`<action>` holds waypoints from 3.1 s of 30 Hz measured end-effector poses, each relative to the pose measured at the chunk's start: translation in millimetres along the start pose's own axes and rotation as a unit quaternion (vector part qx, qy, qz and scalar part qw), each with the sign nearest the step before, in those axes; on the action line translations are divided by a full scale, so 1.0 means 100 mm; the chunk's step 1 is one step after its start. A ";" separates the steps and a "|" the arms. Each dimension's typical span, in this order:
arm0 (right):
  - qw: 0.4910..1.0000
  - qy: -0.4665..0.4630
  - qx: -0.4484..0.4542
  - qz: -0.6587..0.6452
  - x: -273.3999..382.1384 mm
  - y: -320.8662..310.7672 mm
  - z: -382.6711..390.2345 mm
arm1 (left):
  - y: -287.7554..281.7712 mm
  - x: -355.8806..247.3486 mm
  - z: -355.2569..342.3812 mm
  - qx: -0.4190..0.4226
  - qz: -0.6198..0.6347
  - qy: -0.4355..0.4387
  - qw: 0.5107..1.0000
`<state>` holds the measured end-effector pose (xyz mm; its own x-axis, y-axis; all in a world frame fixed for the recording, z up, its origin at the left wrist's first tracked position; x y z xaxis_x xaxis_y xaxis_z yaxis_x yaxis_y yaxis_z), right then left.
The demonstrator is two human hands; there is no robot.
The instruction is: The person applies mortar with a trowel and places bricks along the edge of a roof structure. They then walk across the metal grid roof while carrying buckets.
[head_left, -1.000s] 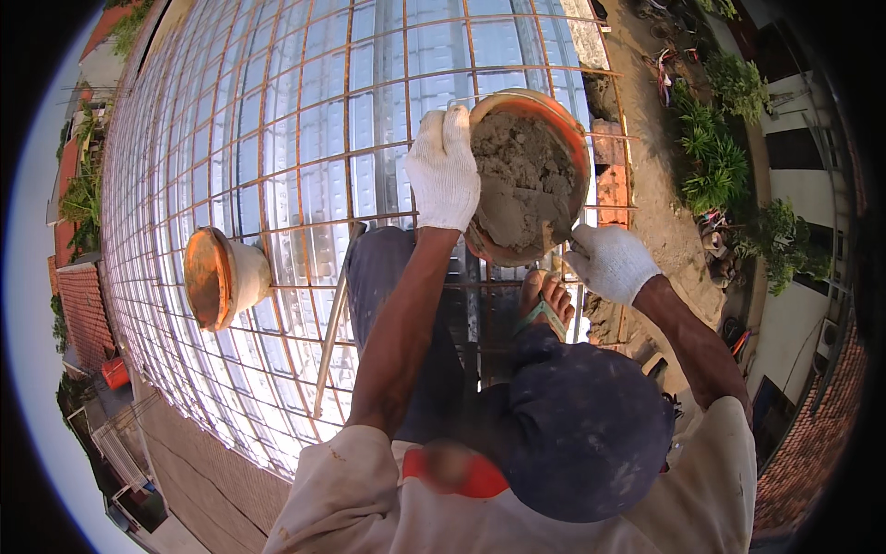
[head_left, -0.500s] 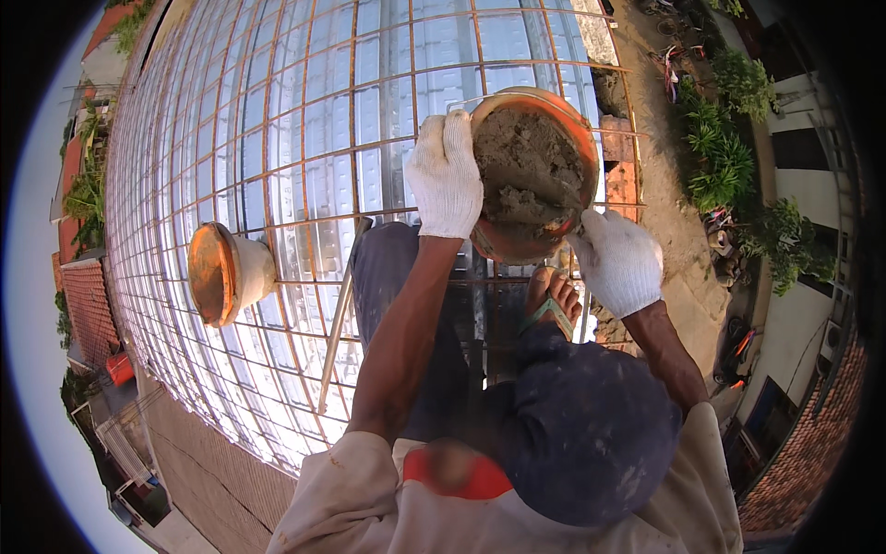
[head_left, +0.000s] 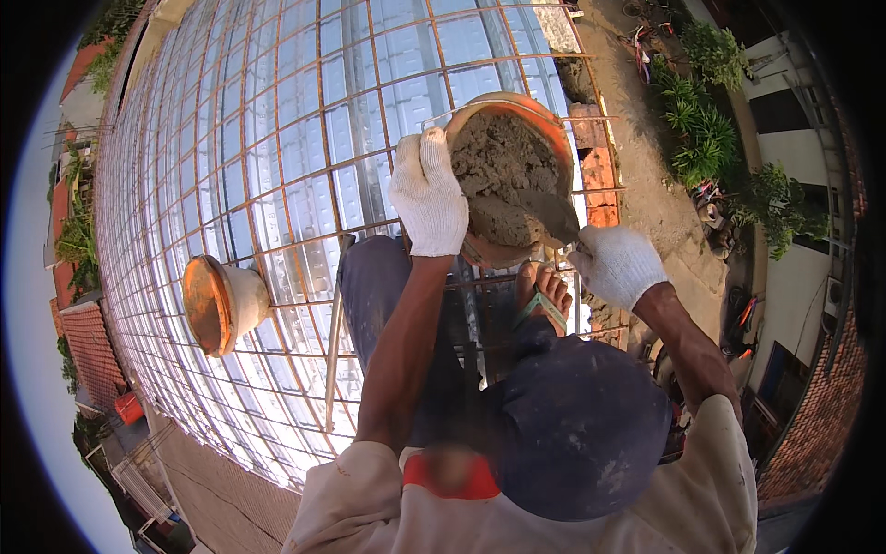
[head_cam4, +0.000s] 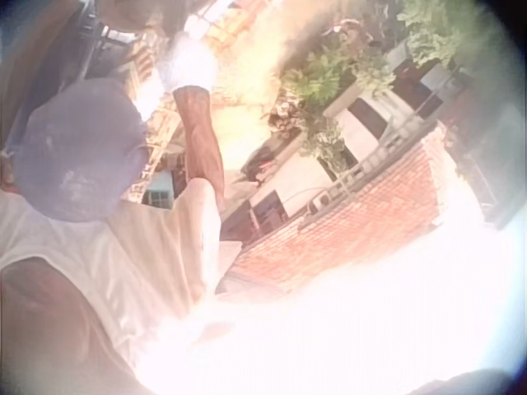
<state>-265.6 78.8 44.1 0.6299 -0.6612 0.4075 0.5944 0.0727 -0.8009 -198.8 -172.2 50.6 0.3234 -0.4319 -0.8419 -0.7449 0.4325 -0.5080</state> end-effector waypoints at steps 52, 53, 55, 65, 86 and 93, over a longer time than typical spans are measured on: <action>0.790 0.317 -0.122 -0.510 -2.88 1.26 0.15 | 0.10 0.00 -0.24 0.030 -0.107 -0.015 0.994; 0.851 0.288 -0.096 -0.429 -2.95 1.51 0.19 | 0.13 0.00 -0.24 0.039 -0.090 -0.028 0.995; 0.902 0.250 -0.061 -0.346 -2.83 1.69 0.24 | 0.14 -0.02 -0.26 0.042 -0.089 -0.040 0.994; 0.915 0.250 -0.096 -0.303 -2.54 1.74 1.25 | 0.15 -0.05 -0.39 0.054 -0.147 0.035 0.987; 0.793 0.270 -0.028 -0.546 -2.77 0.72 -1.10 | 0.17 -0.04 -0.29 0.057 -0.124 -0.069 0.988; 0.969 0.145 -0.007 -0.202 -2.85 0.67 -0.78 | 0.21 -0.16 -0.36 0.022 -0.171 -0.037 0.984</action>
<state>-443.9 214.0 -159.5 0.1798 -0.8157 0.5498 0.7547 -0.2440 -0.6090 -240.4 -184.9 59.6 0.5947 -0.4997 -0.6297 -0.5584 0.3067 -0.7708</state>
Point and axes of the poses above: each hand's wrist, its own z-axis away from the middle knuckle, its own y-axis out of the palm, x = y × z, the point moved 3 cm from there along -z, towards the middle knuckle, and after that the axes turned 6 degrees about -y, right-handed, at the moved point
